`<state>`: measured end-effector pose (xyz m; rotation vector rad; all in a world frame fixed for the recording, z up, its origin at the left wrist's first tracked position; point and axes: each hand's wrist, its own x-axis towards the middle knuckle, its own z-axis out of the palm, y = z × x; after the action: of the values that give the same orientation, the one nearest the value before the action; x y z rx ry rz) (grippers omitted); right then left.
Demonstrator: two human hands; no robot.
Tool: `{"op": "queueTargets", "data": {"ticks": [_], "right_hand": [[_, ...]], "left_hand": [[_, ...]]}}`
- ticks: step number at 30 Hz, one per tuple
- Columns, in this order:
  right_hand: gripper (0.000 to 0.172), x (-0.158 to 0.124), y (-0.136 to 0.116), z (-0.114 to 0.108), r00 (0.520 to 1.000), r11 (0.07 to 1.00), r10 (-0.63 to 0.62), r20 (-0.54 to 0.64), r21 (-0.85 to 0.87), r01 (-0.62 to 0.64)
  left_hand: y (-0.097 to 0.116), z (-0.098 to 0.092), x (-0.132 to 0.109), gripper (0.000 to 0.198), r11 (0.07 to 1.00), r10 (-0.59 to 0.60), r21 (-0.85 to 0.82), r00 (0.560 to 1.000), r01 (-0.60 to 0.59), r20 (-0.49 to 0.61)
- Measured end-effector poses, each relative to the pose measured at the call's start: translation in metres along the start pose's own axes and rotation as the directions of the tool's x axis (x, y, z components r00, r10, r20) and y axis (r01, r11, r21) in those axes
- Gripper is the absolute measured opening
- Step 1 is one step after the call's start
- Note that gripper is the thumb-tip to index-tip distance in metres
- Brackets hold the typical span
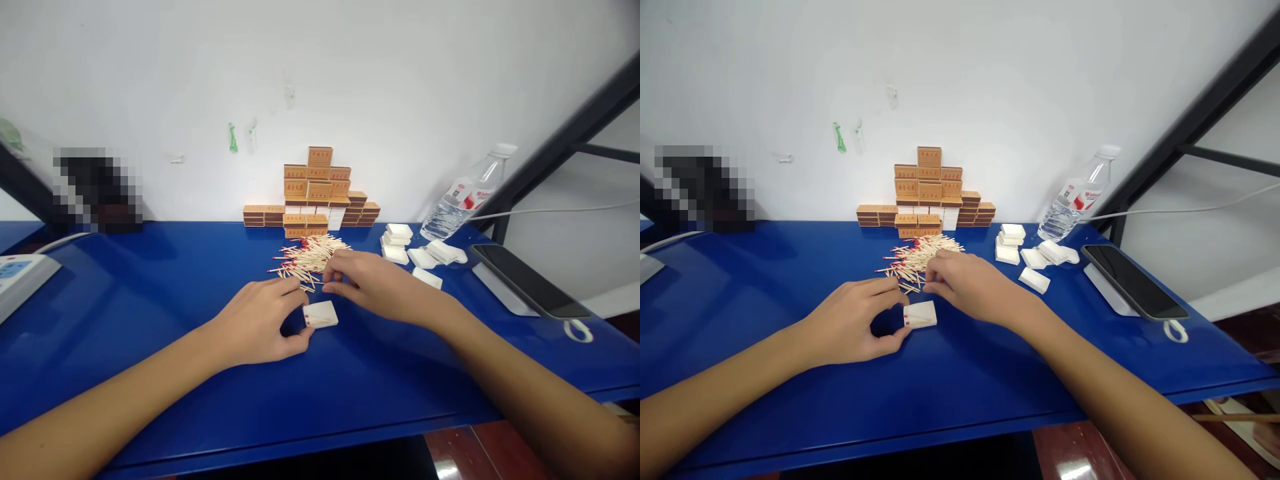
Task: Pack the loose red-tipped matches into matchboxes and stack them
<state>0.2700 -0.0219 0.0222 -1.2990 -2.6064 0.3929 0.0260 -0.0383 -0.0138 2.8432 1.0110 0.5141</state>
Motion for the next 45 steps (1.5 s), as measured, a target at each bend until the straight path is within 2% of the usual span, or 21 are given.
{"op": "queueTargets", "data": {"ticks": [5, 10, 13, 18, 19, 21, 23, 25, 31, 36, 42, 45], "right_hand": [[0.009, 0.021, 0.010, 0.015, 0.996, 0.996, 0.088, 0.023, -0.011, -0.088], [0.013, 0.009, 0.012, 0.014, 0.996, 0.994, 0.093, 0.013, -0.056, -0.092], [0.013, -0.006, 0.004, 0.006, 0.999, 0.998, 0.045, -0.020, -0.036, -0.046], [0.014, -0.014, -0.013, 0.009, 0.994, 0.991, -0.096, 0.059, 0.102, 0.089], [0.013, -0.012, -0.014, 0.013, 0.994, 0.990, -0.100, 0.045, 0.108, 0.095], [0.012, -0.006, -0.010, 0.019, 0.996, 0.994, -0.066, -0.062, 0.085, 0.072], [0.010, 0.001, -0.001, 0.026, 0.980, 0.999, -0.001, -0.200, 0.048, 0.011], [0.008, 0.008, 0.008, 0.032, 0.964, 0.998, 0.062, -0.258, 0.022, -0.059], [0.008, 0.019, 0.011, 0.042, 0.971, 0.988, 0.145, -0.191, -0.023, -0.152], [0.010, 0.014, 0.013, 0.035, 0.982, 0.979, 0.158, -0.106, -0.112, -0.169], [0.013, -0.002, 0.015, 0.007, 0.994, 0.999, 0.044, -0.104, -0.015, -0.046], [0.014, -0.007, 0.006, 0.003, 0.999, 0.999, -0.032, -0.038, 0.032, 0.033]], "left_hand": [[-0.001, -0.005, -0.001, 0.025, 0.996, 0.080, -0.031, 0.994, -0.078, 0.068], [-0.004, -0.005, -0.001, 0.025, 0.998, 0.063, -0.015, 0.997, -0.062, 0.051], [-0.005, -0.006, 0.000, 0.023, 0.999, 0.027, -0.030, 0.999, -0.026, 0.040], [-0.006, -0.007, 0.001, 0.019, 1.000, 0.011, -0.027, 1.000, -0.010, 0.028], [-0.007, -0.007, 0.001, 0.019, 1.000, 0.012, -0.026, 1.000, -0.012, 0.027], [-0.007, -0.006, 0.001, 0.020, 0.999, 0.024, -0.032, 0.999, -0.023, 0.030], [-0.007, -0.006, 0.000, 0.021, 0.998, 0.047, -0.047, 0.998, -0.045, 0.036], [-0.006, -0.005, -0.001, 0.021, 0.995, 0.075, -0.064, 0.996, -0.073, 0.044], [-0.003, -0.005, -0.003, 0.022, 0.992, 0.102, -0.085, 0.992, -0.096, 0.070], [-0.003, -0.007, -0.001, 0.024, 0.995, 0.079, -0.073, 0.992, -0.073, 0.093], [-0.009, -0.012, 0.002, 0.021, 0.998, 0.043, -0.038, 0.996, -0.040, 0.072], [-0.012, -0.014, 0.002, 0.019, 1.000, 0.017, -0.022, 0.998, -0.016, 0.056]]}}
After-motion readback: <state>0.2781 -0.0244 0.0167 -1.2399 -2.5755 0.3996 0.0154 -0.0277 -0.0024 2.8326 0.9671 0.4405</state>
